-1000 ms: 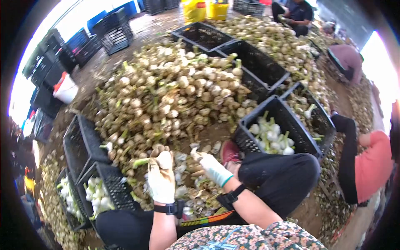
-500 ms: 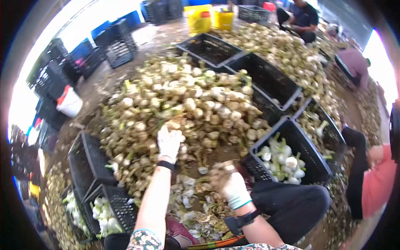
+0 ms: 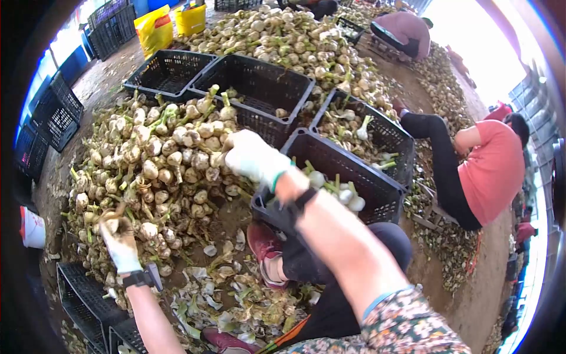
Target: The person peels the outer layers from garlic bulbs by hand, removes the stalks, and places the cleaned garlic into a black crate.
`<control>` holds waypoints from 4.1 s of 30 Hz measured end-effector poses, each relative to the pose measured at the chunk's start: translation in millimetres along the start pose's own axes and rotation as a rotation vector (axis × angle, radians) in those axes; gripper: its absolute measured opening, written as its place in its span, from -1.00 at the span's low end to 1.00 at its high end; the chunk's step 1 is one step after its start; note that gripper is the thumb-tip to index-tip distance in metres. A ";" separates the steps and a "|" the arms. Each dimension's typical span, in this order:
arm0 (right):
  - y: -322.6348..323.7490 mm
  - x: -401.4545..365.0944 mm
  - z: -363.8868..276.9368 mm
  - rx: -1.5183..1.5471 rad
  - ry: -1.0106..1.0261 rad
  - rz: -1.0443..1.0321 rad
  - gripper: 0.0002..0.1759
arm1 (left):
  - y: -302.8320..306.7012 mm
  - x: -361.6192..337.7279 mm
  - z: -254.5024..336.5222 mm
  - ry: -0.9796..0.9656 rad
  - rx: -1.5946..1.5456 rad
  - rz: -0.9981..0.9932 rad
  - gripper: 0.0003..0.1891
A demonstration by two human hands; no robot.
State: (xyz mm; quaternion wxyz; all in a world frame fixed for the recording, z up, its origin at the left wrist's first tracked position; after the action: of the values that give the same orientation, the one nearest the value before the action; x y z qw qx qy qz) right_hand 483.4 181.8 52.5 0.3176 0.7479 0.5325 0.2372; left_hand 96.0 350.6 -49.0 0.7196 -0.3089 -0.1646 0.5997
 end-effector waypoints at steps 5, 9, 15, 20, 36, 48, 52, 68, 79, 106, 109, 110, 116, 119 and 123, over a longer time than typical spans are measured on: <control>76.8 -57.5 102.9 -0.803 0.040 -0.501 -0.75 | 5.9 -61.5 17.9 -0.025 -0.481 -0.135 -0.61; 62.5 -170.8 221.0 -0.684 -0.073 -0.357 -0.75 | -22.0 -143.9 -25.4 0.199 -0.402 0.051 -0.78; 17.4 -223.4 292.8 -0.482 -0.370 -0.059 -0.53 | -56.3 -277.8 -72.3 0.448 -0.315 0.199 -0.79; 61.1 -133.6 203.6 0.528 -0.187 -0.001 -0.69 | -45.0 -326.3 -66.0 0.345 -0.261 0.053 -0.35; -119.1 -159.6 -356.7 0.521 0.525 -0.663 -0.50 | 15.6 -361.4 32.9 -0.190 -0.351 0.200 -0.52; -199.4 -241.2 -228.2 0.941 -0.039 -0.477 -0.65 | -7.7 -361.6 53.9 -0.698 0.842 0.283 -0.33; -189.9 -245.3 -216.3 1.016 -0.067 -0.525 -0.66 | -10.1 -363.8 43.6 -0.590 0.727 0.237 -0.33; -164.4 -242.1 -163.2 0.859 0.212 -0.551 -0.67 | -26.3 -365.9 14.0 -0.062 -0.106 0.073 -0.48; -189.7 -245.5 -144.1 1.104 -0.006 -0.440 -0.79 | -25.2 -359.8 15.0 -0.037 0.082 0.081 -0.53; -150.5 -254.7 -201.3 -0.069 0.783 -0.431 -0.74 | -13.9 -357.0 13.1 -0.204 1.061 -0.167 -0.03; -153.7 -258.0 -204.1 -0.200 0.767 -0.392 -0.77 | -16.3 -359.2 10.9 -0.169 0.984 -0.186 -0.02; -157.1 -258.0 -201.2 -0.201 0.764 -0.391 -0.77 | -16.3 -359.6 10.0 -0.081 0.867 -0.177 -0.02; -175.8 -252.2 -173.7 0.272 0.304 -0.187 -0.82 | -7.4 -355.3 10.2 -0.099 0.444 0.120 -0.31; -186.9 -267.5 -176.8 0.284 0.364 -0.140 -0.82 | -1.6 -357.5 4.2 -0.085 0.408 0.352 -0.62; -194.9 -258.8 -162.7 0.217 0.353 -0.096 -0.81 | 4.0 -357.1 8.1 -0.071 0.439 0.353 -0.70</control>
State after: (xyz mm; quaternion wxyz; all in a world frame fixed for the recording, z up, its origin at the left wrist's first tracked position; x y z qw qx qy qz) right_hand 161.8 17.9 18.0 0.1478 0.6984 0.6373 0.2904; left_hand 7.1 8.4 2.3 0.6476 -0.1483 0.0003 0.7475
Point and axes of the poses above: each hand's wrist, its own x-axis towards the middle knuckle, its own y-axis out of the back of the hand, z = x × y, the point moved 4 cm from there along x, towards the middle knuckle, and after that the axes turned 4 degrees about y, right-handed, at the moved point
